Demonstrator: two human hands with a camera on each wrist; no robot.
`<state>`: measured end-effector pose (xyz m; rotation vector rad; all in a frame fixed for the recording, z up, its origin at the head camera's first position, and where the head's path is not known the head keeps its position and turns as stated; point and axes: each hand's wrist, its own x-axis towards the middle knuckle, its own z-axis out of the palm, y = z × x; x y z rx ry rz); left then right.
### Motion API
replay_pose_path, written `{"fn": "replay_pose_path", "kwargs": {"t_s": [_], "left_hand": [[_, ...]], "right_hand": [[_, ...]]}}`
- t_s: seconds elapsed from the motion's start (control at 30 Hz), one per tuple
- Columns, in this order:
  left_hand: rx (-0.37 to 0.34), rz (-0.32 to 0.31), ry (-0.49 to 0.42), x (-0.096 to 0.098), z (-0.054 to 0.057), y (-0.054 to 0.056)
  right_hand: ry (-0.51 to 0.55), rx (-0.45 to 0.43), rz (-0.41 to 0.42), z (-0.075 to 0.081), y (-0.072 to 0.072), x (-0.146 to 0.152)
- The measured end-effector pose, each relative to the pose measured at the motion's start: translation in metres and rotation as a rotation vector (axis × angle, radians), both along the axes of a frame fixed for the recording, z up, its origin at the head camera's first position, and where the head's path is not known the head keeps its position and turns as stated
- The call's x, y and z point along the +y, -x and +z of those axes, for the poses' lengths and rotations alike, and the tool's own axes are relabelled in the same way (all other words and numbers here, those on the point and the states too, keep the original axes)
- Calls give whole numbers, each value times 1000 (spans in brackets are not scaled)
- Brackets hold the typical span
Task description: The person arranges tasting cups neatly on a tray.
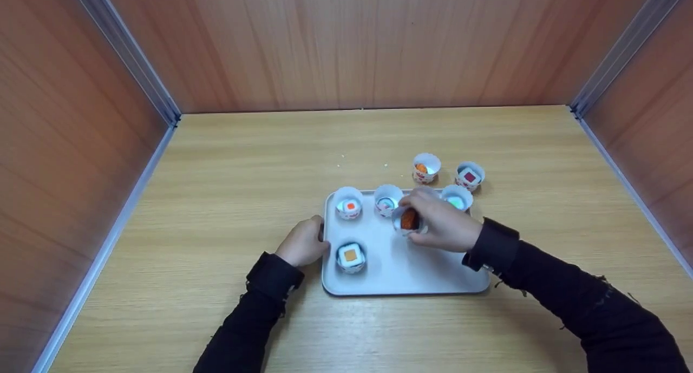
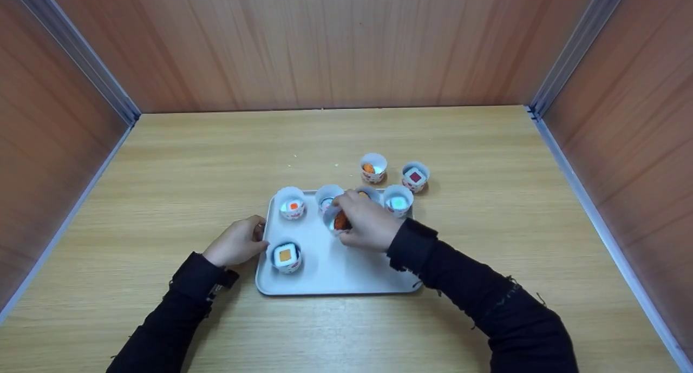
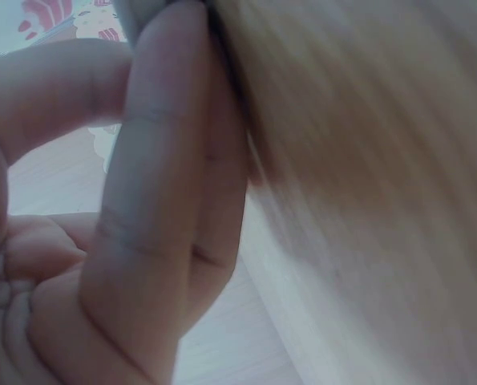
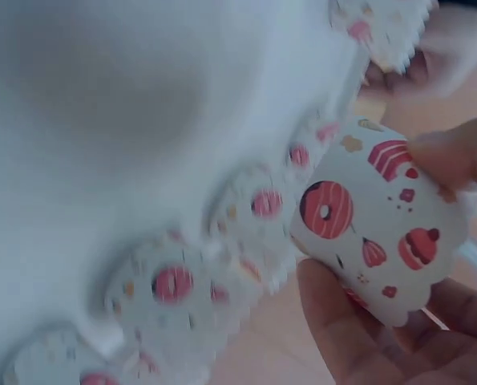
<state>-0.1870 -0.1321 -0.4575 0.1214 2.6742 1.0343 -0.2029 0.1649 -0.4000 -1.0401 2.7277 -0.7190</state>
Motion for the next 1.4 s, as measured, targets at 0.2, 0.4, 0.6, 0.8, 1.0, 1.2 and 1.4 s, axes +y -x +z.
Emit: {"fn": "replay_pose_path", "kwargs": {"t_s": [0.2,0.4,0.6,0.8,1.0,1.2,1.4], "left_hand": [[15,-5,12,0,0,0],[2,1,19,0,1,0],[2,3,9,0,0,-1],[-7,14,-1,-1,2,-1],[4,4,-4,-2,1,-2],[28,-9,8,-2,1,-2],[21,-6,8,-1,0,-1]], "right_hand": [[-41,-80,72,-15,-7,-12],[-76,-125,106,-26,-9,-21],[-109,-140,124,-32,-12,-26],[-126,-161,106,-32,-14,-25],[-119,-168,98,-31,-15,-25],[-109,-154,119,-29,-15,-23],[-18,-179,96,-18,-9,-9]]}}
